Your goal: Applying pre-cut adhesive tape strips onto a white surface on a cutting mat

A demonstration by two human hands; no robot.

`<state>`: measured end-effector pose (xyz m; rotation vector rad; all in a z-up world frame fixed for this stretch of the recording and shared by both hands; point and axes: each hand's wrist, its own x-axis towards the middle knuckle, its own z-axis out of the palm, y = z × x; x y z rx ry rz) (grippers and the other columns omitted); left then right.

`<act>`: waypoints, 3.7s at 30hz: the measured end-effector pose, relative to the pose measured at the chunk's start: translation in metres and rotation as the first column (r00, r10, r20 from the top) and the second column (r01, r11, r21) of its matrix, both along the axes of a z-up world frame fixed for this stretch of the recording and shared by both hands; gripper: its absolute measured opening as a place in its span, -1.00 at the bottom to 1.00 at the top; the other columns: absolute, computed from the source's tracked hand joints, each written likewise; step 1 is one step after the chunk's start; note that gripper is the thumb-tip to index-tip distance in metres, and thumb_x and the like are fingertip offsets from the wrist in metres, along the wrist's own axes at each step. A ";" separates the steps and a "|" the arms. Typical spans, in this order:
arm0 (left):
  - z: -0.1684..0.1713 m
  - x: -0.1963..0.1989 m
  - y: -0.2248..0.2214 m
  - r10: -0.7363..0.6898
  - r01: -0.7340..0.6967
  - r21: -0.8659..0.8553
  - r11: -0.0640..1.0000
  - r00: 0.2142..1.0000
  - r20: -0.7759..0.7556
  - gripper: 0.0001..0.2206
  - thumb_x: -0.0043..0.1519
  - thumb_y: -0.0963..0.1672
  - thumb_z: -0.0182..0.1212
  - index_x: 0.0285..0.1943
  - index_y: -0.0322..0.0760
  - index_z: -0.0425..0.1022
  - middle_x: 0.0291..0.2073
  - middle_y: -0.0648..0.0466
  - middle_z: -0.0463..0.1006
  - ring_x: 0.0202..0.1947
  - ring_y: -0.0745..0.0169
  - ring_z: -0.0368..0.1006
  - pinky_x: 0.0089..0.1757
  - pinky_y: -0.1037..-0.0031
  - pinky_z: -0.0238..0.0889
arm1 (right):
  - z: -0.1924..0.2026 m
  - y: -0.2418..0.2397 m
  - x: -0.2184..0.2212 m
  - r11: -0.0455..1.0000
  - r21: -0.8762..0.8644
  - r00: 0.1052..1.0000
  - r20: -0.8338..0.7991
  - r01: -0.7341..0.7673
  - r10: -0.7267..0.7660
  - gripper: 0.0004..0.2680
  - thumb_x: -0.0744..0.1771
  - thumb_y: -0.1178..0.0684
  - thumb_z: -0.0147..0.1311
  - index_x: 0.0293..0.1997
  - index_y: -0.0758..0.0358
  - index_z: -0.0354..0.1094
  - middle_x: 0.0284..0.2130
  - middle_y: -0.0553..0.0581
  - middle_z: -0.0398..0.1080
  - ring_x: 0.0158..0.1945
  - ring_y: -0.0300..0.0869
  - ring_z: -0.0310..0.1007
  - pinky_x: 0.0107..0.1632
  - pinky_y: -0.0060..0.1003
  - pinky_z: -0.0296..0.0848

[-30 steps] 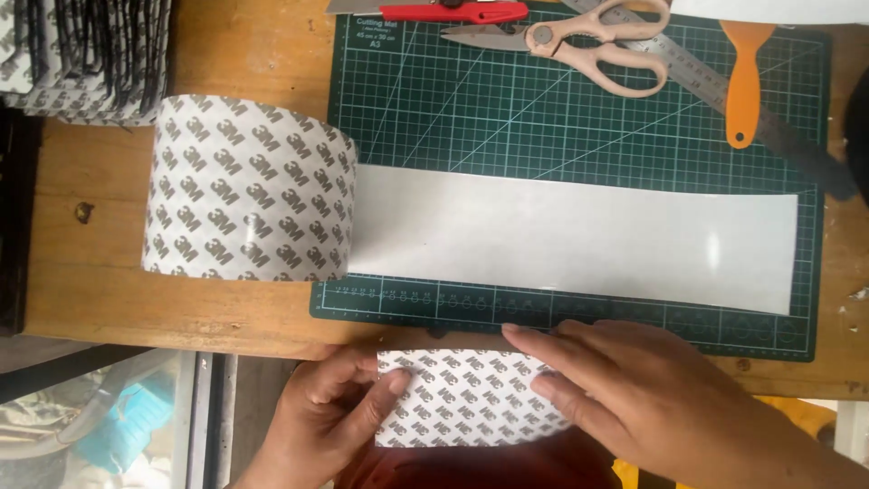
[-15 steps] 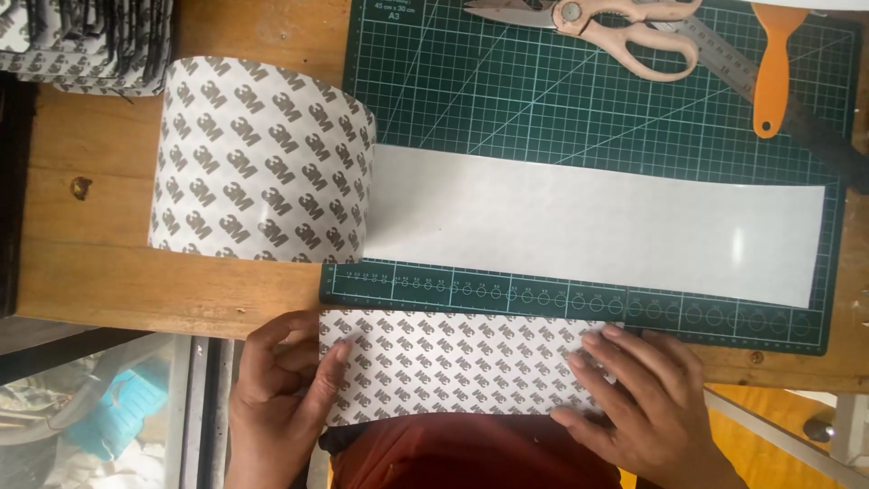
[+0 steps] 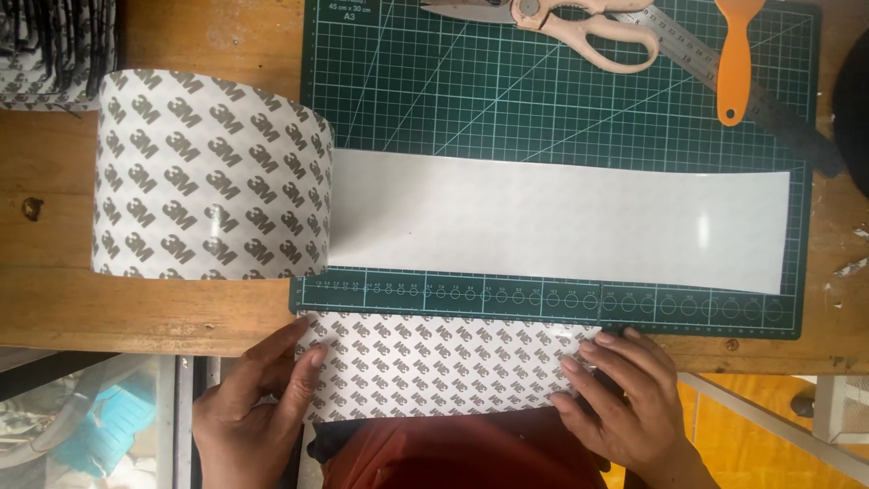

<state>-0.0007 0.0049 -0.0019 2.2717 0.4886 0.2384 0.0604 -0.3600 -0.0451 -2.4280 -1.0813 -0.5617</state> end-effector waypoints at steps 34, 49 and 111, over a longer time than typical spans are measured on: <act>0.000 0.004 0.001 -0.083 0.063 0.249 0.966 0.994 0.070 -0.68 0.22 -0.11 0.38 0.15 -0.25 0.63 -0.58 0.15 0.61 -0.66 0.58 0.33 -0.48 0.57 0.29 | -0.003 0.000 0.001 1.000 0.019 1.000 -0.016 0.022 -0.021 -0.74 0.36 -0.10 0.11 0.05 0.23 0.46 0.02 0.22 0.38 0.16 0.07 0.42 0.25 0.04 0.52; 0.004 0.007 0.002 -0.079 0.067 0.133 0.989 0.994 0.081 -0.68 0.19 -0.13 0.40 0.13 -0.18 0.59 -0.49 0.25 0.69 -0.57 0.67 0.46 -0.47 0.75 0.35 | -0.007 -0.004 -0.003 0.999 0.020 0.999 -0.031 0.044 -0.043 -0.73 0.34 -0.12 0.14 0.02 0.23 0.48 0.01 0.23 0.38 0.17 0.11 0.43 0.24 0.08 0.53; 0.056 0.020 0.034 -0.761 0.735 0.240 0.634 0.537 0.364 -0.69 0.36 -0.07 0.14 0.26 -0.10 0.35 0.00 0.17 0.75 0.06 0.31 0.76 -0.01 0.49 0.70 | 0.065 -0.034 -0.022 0.891 0.328 0.874 -0.468 0.313 -0.135 -0.84 0.27 0.14 0.17 -0.10 0.06 0.47 -0.25 -0.03 0.32 -0.15 -0.26 0.41 0.01 -0.40 0.47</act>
